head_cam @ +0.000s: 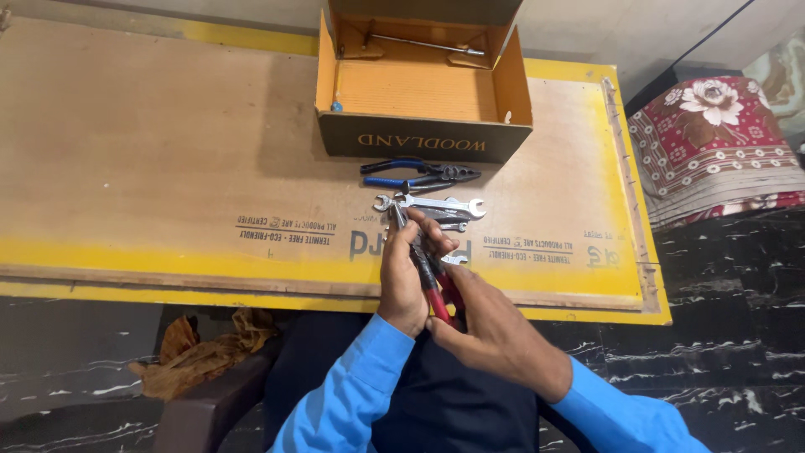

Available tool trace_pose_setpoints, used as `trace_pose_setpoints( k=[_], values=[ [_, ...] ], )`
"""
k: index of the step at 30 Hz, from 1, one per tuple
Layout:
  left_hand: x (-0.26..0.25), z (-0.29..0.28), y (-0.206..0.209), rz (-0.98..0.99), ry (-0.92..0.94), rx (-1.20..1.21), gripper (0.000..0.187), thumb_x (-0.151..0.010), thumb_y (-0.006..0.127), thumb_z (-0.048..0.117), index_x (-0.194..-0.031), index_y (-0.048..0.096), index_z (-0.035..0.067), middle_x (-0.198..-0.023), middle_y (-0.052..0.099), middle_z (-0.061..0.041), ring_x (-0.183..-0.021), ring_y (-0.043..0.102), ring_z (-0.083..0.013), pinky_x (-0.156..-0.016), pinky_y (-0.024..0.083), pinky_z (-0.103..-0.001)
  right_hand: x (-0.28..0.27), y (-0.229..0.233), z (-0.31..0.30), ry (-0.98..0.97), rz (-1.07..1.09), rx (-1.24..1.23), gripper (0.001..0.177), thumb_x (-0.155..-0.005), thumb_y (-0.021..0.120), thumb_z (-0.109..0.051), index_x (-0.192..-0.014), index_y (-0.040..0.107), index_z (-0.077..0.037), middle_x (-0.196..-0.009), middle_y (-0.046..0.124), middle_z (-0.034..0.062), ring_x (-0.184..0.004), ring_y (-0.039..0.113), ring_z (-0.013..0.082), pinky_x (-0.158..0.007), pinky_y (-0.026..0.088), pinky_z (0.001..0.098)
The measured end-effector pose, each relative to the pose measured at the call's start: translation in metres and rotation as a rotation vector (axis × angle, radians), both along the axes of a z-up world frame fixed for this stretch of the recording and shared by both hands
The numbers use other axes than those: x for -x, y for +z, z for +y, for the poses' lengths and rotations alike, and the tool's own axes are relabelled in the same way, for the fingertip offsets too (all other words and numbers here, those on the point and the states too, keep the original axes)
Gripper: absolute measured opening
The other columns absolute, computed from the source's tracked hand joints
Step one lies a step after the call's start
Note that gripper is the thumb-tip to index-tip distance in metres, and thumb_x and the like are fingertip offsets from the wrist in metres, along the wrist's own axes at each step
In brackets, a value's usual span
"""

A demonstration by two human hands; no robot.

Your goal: The person sits on the floor and organizes hand tools by picking up each item from a pile on a plywood sheet and placing it into a cardboard box. The person handles wrenches, pliers, a screwdriver, and a hammer, arranging them inside the box.

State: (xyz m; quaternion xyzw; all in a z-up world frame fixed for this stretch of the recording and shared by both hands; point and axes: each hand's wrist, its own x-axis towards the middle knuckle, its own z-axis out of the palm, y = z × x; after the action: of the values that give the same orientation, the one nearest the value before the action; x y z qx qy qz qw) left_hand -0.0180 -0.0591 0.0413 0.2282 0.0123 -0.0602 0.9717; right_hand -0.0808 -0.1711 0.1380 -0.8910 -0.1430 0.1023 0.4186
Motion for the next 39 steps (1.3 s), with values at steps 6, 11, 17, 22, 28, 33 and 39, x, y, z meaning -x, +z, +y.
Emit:
trace_pose_setpoints(
  k=[6,11,17,22,28,33,39],
  values=[
    [-0.01,0.012,0.011,-0.01,-0.155,-0.133,0.022,-0.107,0.038,0.025,-0.118,0.049,0.01,-0.1,0.066,-0.01,-0.096,0.066,-0.0194,-0.091,0.056,-0.038,-0.011,0.0,0.0,-0.114,-0.026,0.013,0.061,-0.089,0.071,-0.025,-0.135,0.047,0.007,-0.098,0.066,0.0217,-0.086,0.067,0.0291,-0.077,0.053,0.0411],
    [-0.025,0.013,0.026,-0.103,-0.172,-0.413,0.041,-0.107,0.032,0.036,-0.135,0.047,0.011,-0.111,0.069,-0.01,-0.105,0.068,-0.0169,-0.092,0.054,-0.033,-0.031,0.018,-0.01,-0.165,0.109,0.119,0.05,-0.089,0.062,-0.027,-0.129,0.055,0.003,-0.078,0.064,0.0168,-0.069,0.061,0.0266,-0.065,0.049,0.04],
    [-0.055,0.011,0.036,-0.327,0.246,-1.202,0.036,-0.103,0.054,0.018,-0.133,0.061,0.0,-0.121,0.069,-0.018,-0.113,0.063,-0.0301,-0.099,0.051,-0.042,-0.088,0.041,-0.025,-0.237,0.005,0.193,0.047,-0.087,0.064,-0.033,-0.119,0.063,0.003,-0.067,0.059,0.006,-0.058,0.053,0.0156,-0.05,0.045,0.0355],
    [-0.099,0.015,0.038,-0.753,0.635,-1.54,0.036,-0.091,0.068,0.003,-0.127,0.065,0.001,-0.128,0.067,-0.015,-0.13,0.058,-0.035,-0.115,0.044,-0.047,-0.157,0.054,-0.037,-0.391,0.133,0.128,0.041,-0.091,0.061,-0.038,-0.105,0.067,0.001,-0.067,0.056,0.0063,-0.048,0.048,0.0139,-0.042,0.038,0.0376],
    [-0.15,0.011,0.03,-0.829,0.662,-1.731,0.032,-0.086,0.069,0.004,-0.118,0.068,0.001,-0.116,0.068,-0.012,-0.118,0.06,-0.0331,-0.112,0.04,-0.049,-0.249,0.042,-0.051,-0.395,0.034,0.284,0.039,-0.092,0.06,-0.034,-0.085,0.065,0.004,-0.057,0.055,0.0066,-0.048,0.052,0.0163,-0.046,0.041,0.0384],
    [-0.164,0.009,0.019,-0.795,0.623,-1.784,0.022,-0.091,0.066,0.002,-0.112,0.072,0.005,-0.101,0.067,-0.006,-0.104,0.061,-0.0259,-0.106,0.042,-0.046,-0.307,0.007,-0.068,-0.393,0.035,0.423,0.048,-0.091,0.061,-0.035,-0.068,0.065,0.007,-0.054,0.059,0.0138,-0.05,0.06,0.0224,-0.051,0.046,0.0402],
    [-0.163,0.008,0.017,-0.779,0.64,-1.732,0.023,-0.089,0.064,0.001,-0.11,0.07,0.005,-0.104,0.067,-0.006,-0.108,0.061,-0.0255,-0.107,0.041,-0.045,-0.35,-0.049,-0.083,-0.399,0.125,0.528,0.046,-0.087,0.065,-0.039,-0.067,0.069,0.002,-0.061,0.068,0.0139,-0.061,0.072,0.0254,-0.061,0.057,0.0397]
  ],
)
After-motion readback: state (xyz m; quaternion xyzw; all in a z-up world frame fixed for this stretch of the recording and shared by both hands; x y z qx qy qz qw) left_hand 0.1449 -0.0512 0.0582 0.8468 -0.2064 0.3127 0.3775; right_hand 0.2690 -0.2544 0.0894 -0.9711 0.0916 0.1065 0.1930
